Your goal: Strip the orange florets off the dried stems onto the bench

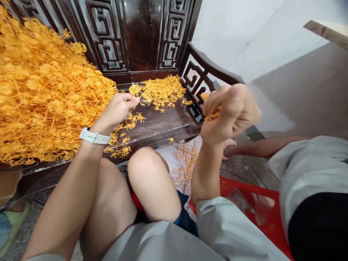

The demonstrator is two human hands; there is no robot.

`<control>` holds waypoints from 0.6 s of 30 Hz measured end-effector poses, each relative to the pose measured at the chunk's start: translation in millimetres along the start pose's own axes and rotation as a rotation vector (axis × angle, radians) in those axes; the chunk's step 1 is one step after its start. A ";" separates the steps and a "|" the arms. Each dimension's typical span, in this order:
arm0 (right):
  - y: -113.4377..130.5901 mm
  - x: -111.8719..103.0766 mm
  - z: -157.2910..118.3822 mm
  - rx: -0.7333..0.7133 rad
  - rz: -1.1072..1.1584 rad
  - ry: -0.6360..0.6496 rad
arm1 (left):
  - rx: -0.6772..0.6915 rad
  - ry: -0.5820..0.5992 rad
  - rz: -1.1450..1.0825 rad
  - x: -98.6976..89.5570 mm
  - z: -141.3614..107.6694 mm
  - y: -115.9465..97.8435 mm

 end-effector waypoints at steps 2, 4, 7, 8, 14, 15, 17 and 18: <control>-16.0 1.3 10.8 -0.054 0.005 -0.174 | -0.016 -0.028 -0.029 6.3 -0.6 -0.5; -43.5 33.8 33.7 -0.110 -0.139 -0.061 | -0.022 -0.030 -0.030 12.1 -2.4 -1.5; -105.7 61.1 65.7 -0.008 -0.378 0.068 | -0.035 -0.051 -0.043 14.5 -7.5 -2.6; -120.0 56.3 69.0 0.006 -0.378 0.043 | -0.043 -0.059 -0.048 14.3 -9.4 -2.9; -172.8 5.3 -25.3 0.196 -0.285 0.144 | 0.000 -0.067 -0.007 14.7 -13.5 -10.0; -180.2 -5.5 -54.8 0.264 -0.283 0.158 | 0.004 -0.073 0.004 14.6 -13.6 -10.1; -192.8 -29.2 -114.6 0.390 -0.310 0.150 | -0.002 -0.069 0.045 15.6 -14.1 -9.6; -197.9 -40.0 -141.8 0.440 -0.323 0.145 | -0.003 -0.049 0.075 17.6 -14.3 -9.7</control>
Point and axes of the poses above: each hand's wrist, its own z-axis towards the middle knuckle, its own x-axis out of the palm, y = z × x, the point moved 9 cm from there along z, towards the middle knuckle, and after that the axes turned 13 degrees about x, right-handed, at the moved point
